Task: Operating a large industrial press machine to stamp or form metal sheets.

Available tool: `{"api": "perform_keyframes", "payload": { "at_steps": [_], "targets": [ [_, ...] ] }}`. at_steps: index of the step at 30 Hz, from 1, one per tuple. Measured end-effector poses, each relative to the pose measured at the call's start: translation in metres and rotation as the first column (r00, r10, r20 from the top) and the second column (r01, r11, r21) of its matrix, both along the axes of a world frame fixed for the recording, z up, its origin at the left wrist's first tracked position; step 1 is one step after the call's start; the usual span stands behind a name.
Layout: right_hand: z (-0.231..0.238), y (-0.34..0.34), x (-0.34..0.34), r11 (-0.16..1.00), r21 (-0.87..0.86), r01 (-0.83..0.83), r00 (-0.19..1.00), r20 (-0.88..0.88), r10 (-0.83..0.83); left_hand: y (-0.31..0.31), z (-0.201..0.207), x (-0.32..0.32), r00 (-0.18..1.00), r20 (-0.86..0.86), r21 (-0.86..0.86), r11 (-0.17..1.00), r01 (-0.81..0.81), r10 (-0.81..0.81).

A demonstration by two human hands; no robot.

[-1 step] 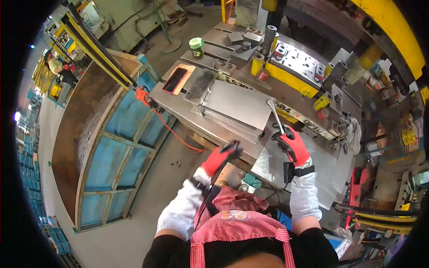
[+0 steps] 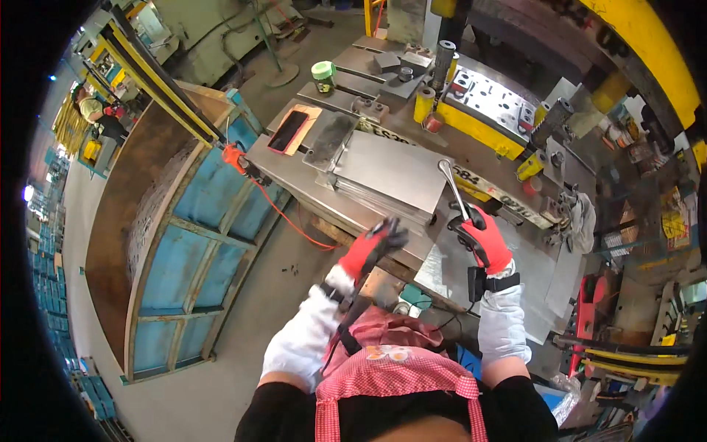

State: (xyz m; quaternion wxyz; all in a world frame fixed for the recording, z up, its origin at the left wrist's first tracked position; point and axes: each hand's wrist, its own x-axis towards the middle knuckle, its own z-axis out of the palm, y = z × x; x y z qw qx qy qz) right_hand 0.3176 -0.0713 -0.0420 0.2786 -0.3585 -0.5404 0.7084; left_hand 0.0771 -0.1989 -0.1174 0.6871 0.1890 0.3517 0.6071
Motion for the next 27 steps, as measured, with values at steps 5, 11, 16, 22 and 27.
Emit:
{"api": "perform_keyframes", "payload": {
  "at_steps": [5,11,16,22,27],
  "targets": [
    [0.021,-0.017,0.0,0.95,0.312,0.021,0.943,0.309,-0.122,0.082,-0.003,0.015,0.934,-0.243,0.143,0.962,-0.234,0.263],
    [0.028,-0.071,0.055,0.984,-0.011,-0.178,0.952,0.253,0.175,0.014,-0.037,-0.002,0.7,-0.676,0.234,0.968,-0.091,0.229],
    [0.037,-0.111,0.083,0.989,-0.127,-0.078,0.997,-0.031,0.075,0.052,0.07,0.003,0.045,-0.858,0.467,0.741,0.483,0.512],
    [0.072,-0.089,0.073,0.978,-0.094,0.188,0.981,-0.041,-0.192,0.231,0.068,0.024,0.317,-0.828,0.556,0.61,0.565,0.462],
    [0.065,-0.041,0.062,0.976,-0.072,0.203,0.968,-0.138,-0.212,0.305,0.05,0.023,0.81,-0.553,0.313,0.851,0.42,-0.196]
  ]
}}
